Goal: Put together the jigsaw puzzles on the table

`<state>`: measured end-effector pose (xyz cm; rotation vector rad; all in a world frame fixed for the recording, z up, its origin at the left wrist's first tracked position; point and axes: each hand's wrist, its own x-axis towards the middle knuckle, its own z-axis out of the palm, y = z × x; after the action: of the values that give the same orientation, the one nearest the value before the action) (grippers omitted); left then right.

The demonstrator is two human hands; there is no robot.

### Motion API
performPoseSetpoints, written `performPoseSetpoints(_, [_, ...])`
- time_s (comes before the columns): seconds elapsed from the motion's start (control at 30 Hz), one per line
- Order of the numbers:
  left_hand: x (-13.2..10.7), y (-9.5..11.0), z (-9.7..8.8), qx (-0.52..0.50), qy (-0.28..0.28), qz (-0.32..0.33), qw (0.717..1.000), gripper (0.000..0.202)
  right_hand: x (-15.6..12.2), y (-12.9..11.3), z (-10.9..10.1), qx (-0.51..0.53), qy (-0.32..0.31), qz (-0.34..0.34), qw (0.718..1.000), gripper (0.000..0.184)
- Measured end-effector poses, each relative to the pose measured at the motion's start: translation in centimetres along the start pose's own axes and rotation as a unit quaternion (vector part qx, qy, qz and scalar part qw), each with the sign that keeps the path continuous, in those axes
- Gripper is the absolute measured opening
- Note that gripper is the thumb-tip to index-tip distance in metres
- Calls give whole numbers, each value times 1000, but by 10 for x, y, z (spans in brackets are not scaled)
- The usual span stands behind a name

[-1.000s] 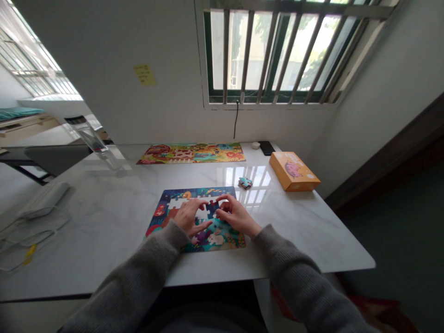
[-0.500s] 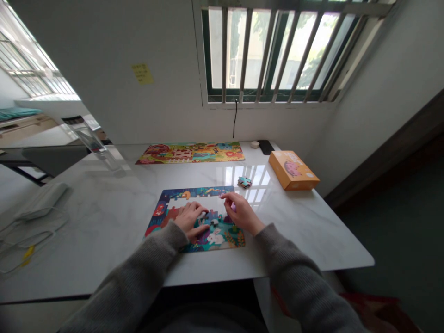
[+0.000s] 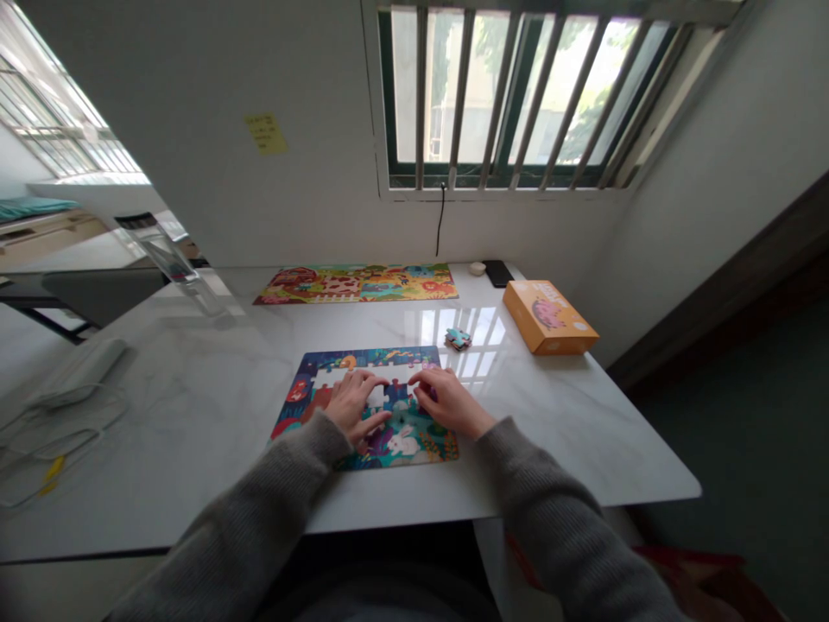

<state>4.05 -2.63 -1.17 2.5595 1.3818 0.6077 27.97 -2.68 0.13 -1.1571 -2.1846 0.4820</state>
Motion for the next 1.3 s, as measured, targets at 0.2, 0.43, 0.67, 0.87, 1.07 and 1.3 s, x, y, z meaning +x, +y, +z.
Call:
performPoseSetpoints(0.2, [1, -5, 2, -7, 28, 9, 1000, 51, -1, -8, -2, 79, -23, 25, 996, 28])
performPoseSetpoints(0.43, [0, 1, -2, 2, 26, 27, 999, 51, -1, -9, -2, 156, -38, 29, 987, 30])
performPoseSetpoints(0.67, [0, 4, -3, -9, 13, 32, 999, 53, -1, -2, 5, 211, -41, 97, 972, 19])
performPoseSetpoints(0.87, [0, 5, -4, -6, 7, 36, 999, 52, -1, -1, 7, 207, -36, 105, 972, 19])
performPoseSetpoints(1.07, [2, 4, -6, 3, -2, 9, 1000, 50, 0, -4, -2, 130, 5, 37, 991, 21])
performPoseSetpoints(1.3, [-3, 10, -12, -46, -77, 54, 994, 47, 2, 9, -13, 24, 77, -3, 997, 20])
